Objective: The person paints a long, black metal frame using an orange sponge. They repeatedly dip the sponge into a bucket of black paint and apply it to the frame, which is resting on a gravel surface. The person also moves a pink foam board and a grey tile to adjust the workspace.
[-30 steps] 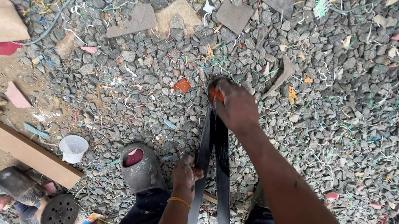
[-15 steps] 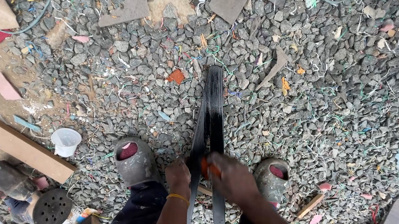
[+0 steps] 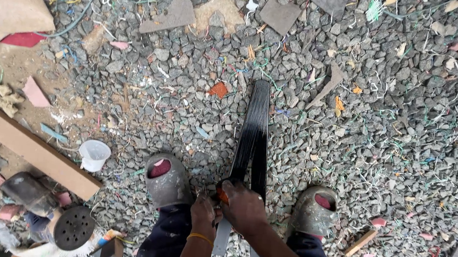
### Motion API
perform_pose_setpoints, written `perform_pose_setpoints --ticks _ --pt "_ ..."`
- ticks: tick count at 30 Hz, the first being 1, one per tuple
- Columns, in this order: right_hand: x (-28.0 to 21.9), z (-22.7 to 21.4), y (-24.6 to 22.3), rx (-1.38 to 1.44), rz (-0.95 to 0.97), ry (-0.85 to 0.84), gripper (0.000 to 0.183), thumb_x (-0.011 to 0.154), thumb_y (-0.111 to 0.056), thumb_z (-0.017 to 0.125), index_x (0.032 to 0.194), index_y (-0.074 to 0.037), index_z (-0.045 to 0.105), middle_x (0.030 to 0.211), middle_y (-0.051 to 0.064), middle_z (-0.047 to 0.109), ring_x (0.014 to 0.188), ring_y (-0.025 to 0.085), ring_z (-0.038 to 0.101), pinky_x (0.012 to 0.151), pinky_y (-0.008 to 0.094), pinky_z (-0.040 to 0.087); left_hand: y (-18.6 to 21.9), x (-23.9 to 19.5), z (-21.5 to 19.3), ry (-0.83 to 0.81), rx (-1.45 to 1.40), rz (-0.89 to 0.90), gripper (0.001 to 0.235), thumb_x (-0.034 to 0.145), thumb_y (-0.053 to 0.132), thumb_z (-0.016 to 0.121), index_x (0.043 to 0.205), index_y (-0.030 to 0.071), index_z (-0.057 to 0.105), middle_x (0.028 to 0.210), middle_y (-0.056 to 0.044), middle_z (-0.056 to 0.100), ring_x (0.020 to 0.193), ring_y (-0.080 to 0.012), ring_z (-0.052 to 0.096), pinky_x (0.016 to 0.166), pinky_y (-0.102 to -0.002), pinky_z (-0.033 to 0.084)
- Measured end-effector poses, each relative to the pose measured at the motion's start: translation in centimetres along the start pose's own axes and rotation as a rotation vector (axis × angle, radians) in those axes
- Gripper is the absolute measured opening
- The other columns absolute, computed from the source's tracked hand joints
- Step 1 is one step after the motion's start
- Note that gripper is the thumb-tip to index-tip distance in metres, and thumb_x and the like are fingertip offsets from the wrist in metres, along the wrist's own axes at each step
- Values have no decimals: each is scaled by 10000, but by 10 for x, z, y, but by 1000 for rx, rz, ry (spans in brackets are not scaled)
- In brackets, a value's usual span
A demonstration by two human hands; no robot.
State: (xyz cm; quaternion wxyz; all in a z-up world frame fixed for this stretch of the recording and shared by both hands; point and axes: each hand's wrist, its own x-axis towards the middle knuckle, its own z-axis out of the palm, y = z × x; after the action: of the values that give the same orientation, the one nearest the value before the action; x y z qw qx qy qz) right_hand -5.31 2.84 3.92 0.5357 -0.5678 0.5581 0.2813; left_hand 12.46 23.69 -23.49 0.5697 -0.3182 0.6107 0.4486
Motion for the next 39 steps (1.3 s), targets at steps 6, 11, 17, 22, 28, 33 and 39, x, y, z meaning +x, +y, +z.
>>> perform_pose_setpoints --ticks 6,11,17,22,28,33,39 --pt "-38 -45 11 355 110 -6 332 947 -261 551 1267 -216 473 931 110 713 759 265 677 633 379 581 45 -156 -58 740 -1863 -673 151 960 148 695 1029 82 811 929 -70 814 807 -222 742 709 -352 542" --pt "-42 -95 42 366 -16 305 460 977 -125 583 1432 -155 522 1224 200 661 544 176 626 475 315 588 89 -298 -97 843 -1922 -552 267 994 139 492 1075 72 737 917 -68 689 765 -202 556 698 -379 440" --pt "-11 -108 41 103 -48 426 544 1012 -402 544 1484 -138 477 1283 223 567 1108 420 601 956 542 537 129 -228 23 544 -1826 -802 367 1056 193 520 1392 155 664 1470 -203 565 1230 -388 652 1028 -454 543" --pt "13 -35 28 -14 -25 366 619 1018 -389 548 1496 -12 438 1223 226 646 885 357 714 729 465 635 129 -234 26 550 -2849 -655 525 1046 414 468 1478 116 498 1424 -89 629 1281 -229 609 1031 -395 427" --pt "-36 103 1 -45 111 90 701 999 -470 547 1583 -184 282 1298 161 558 1092 320 616 864 469 604 98 -291 7 385 -3045 -431 807 1012 627 199 1413 28 562 1480 -180 584 1403 -283 521 1211 -394 315" --pt "-64 131 -20 38 -105 79 584 939 -360 668 1418 -70 502 1106 157 672 944 320 678 725 467 589 100 -267 44 209 -3217 -69 1047 898 812 158 1495 28 511 1621 -213 448 1562 -329 317 1262 -465 174" --pt "-44 -20 -59 179 204 217 393 1064 -264 482 1453 -221 507 1138 193 658 652 246 752 444 312 671 111 -258 50 332 -3157 118 1031 915 784 97 1548 51 450 1643 -196 441 1545 -294 373 1274 -486 22"
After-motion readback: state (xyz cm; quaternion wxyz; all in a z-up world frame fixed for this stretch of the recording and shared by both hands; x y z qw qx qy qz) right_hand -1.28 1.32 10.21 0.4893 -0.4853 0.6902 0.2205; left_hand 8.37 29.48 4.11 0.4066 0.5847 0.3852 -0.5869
